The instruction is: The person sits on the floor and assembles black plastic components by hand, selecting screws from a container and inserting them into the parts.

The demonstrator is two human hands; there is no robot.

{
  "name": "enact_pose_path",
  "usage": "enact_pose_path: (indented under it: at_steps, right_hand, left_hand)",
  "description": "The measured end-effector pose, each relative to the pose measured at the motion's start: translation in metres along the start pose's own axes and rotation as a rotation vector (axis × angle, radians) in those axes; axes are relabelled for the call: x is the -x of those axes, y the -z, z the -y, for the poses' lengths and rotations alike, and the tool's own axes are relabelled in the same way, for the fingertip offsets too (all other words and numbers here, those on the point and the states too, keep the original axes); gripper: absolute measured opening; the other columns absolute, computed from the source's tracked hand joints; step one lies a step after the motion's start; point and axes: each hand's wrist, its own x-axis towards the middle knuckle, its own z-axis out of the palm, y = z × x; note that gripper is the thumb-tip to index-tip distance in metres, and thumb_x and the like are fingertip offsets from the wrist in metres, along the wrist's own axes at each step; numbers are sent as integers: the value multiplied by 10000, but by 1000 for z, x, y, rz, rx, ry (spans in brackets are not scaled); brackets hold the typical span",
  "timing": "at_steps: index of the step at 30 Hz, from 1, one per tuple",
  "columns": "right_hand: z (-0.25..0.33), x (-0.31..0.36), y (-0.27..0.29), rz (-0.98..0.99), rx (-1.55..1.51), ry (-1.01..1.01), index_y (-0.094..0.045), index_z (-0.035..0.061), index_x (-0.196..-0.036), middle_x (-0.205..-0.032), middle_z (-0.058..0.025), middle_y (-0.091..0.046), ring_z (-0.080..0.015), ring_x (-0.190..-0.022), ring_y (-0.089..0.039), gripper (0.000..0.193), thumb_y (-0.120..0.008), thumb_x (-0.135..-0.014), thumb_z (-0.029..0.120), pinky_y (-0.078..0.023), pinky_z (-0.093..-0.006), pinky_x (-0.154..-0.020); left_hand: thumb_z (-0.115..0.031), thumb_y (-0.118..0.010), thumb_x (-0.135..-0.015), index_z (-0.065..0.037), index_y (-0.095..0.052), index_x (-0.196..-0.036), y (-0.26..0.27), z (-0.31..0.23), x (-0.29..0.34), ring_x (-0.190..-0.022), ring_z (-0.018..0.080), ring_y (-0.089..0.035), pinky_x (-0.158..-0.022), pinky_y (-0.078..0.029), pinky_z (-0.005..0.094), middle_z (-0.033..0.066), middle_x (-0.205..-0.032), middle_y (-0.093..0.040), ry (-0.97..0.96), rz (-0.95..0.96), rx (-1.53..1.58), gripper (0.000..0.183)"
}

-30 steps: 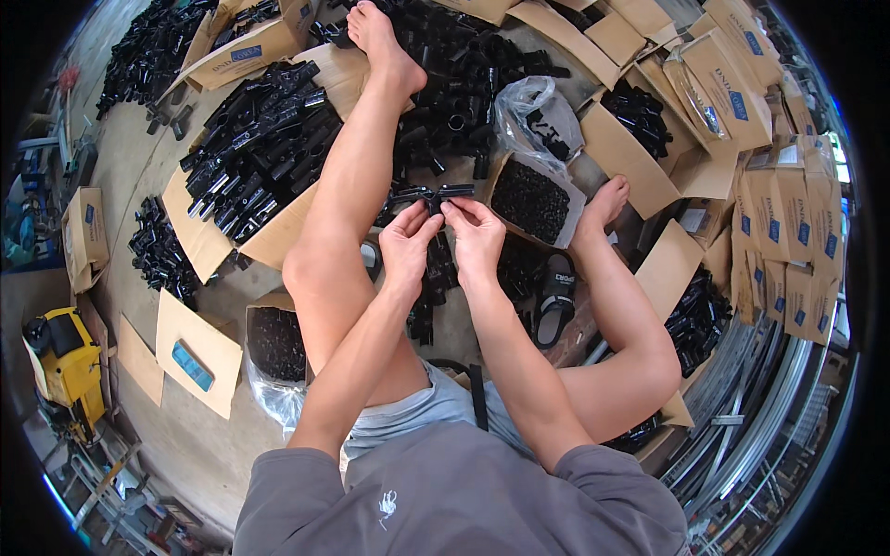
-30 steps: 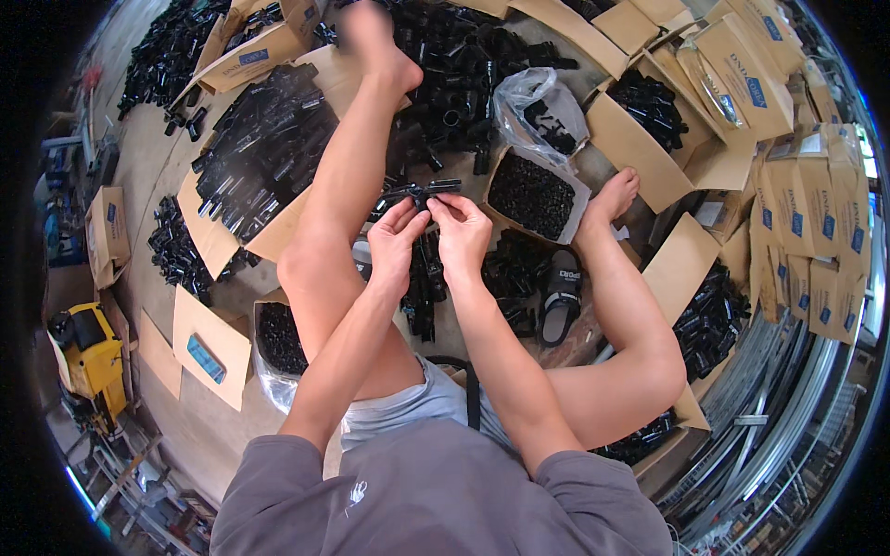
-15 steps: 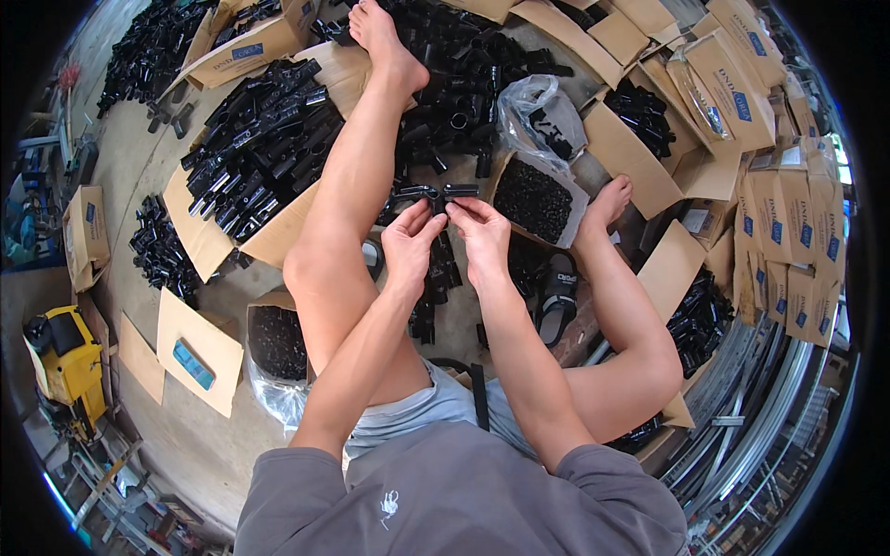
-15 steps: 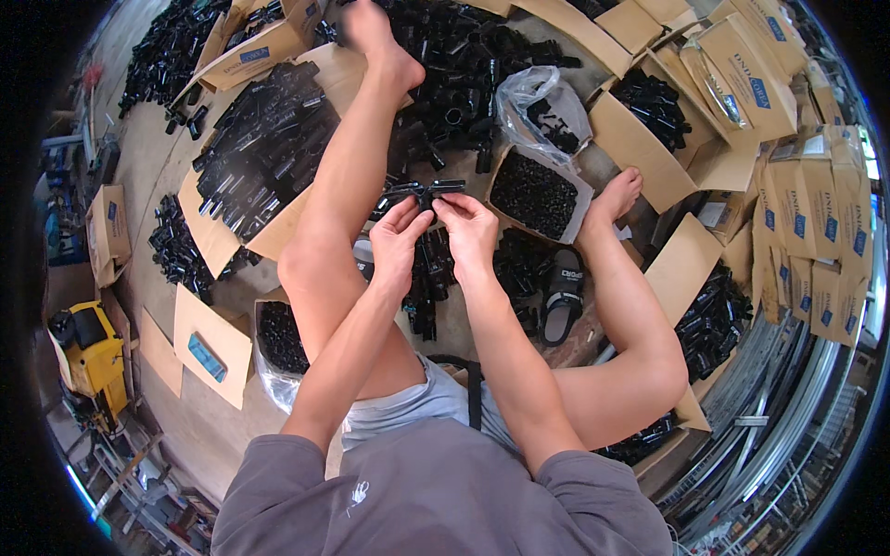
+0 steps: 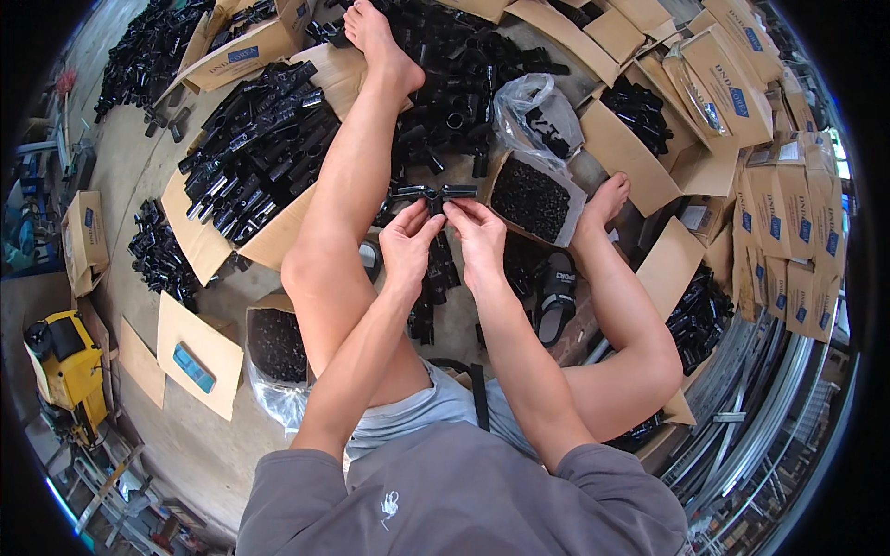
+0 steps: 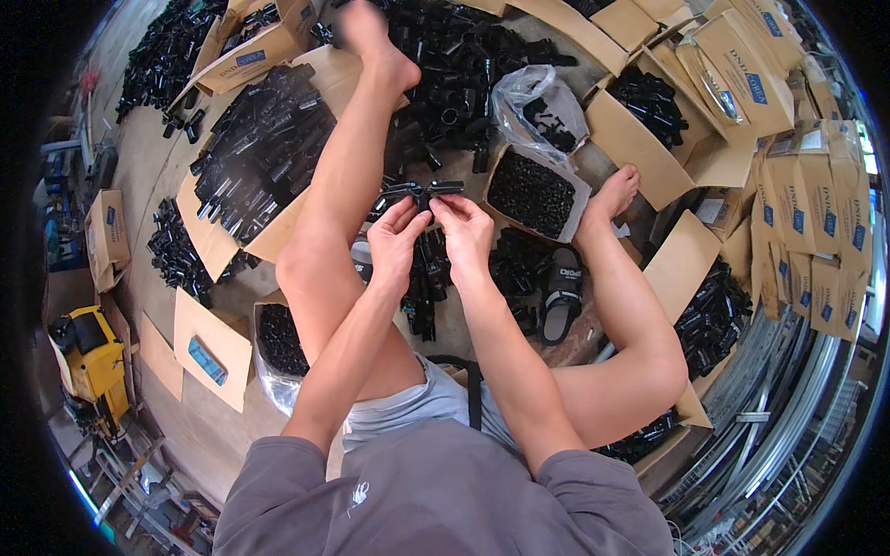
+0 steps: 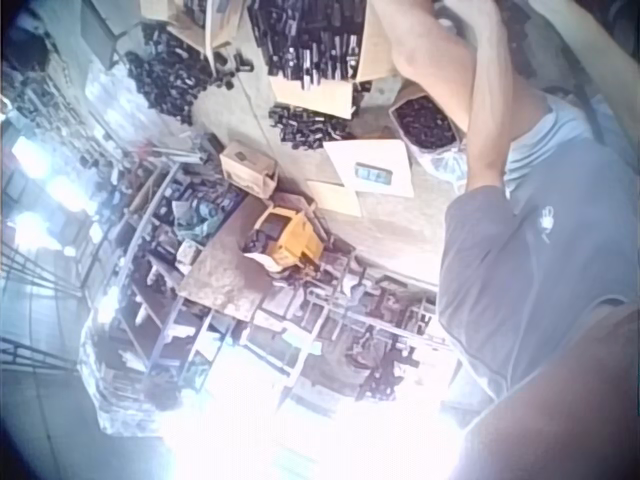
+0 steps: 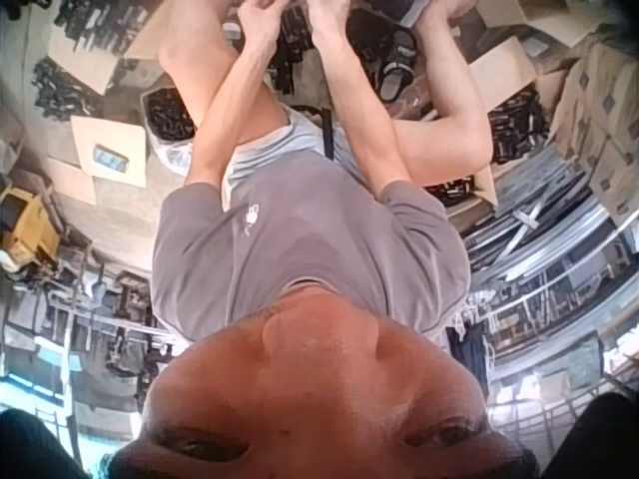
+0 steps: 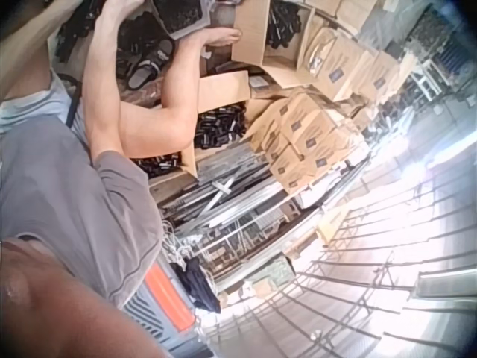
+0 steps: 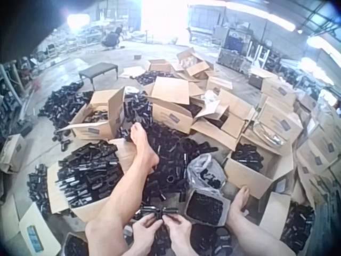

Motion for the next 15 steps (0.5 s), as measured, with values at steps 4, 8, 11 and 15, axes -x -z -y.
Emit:
enact_pose_path:
  at_steps: [4, 8, 11, 15]
  right_hand:
    - [0, 0, 3, -8, -7, -46, -755, 52, -1111, -1000, -7, -759, -60, -805, -655, 210, -803, -913, 105, -443, -209, -672]
    - [0, -1, 7, 30, -97, -107, -751, 54, -1119, -1004, -4, -754, -62, -819, -655, 206, -795, -923, 97, -455, -206, -685]
    - [1, 0, 10, 42, -96, -117, -753, 59, -1116, -1007, -4, -753, -63, -833, -658, 196, -791, -927, 93, -462, -203, -696]
    - [3, 0, 10, 34, -43, -111, -756, 62, -1111, -1002, -5, -755, -66, -826, -661, 191, -791, -926, 92, -467, -205, -696]
  left_hand:
    - [13, -781, -903, 103, -587, -1390, -2, -1, 1, -1203, 201, -670, -1018, -546, 310, 189, -1321, -689, -30, 2, -29, 532]
    - [8, -781, -904, 101, -591, -1388, -1, 0, 0, -1198, 205, -674, -1020, -545, 312, 190, -1322, -688, -30, 19, -29, 528]
    - [7, -778, -907, 102, -591, -1387, -1, 0, 1, -1193, 208, -678, -1018, -546, 312, 191, -1322, -688, -34, 22, -37, 525]
    - [8, -778, -906, 105, -588, -1387, -1, 0, 1, -1194, 210, -677, -1016, -547, 311, 192, -1322, -687, -31, 17, -44, 526]
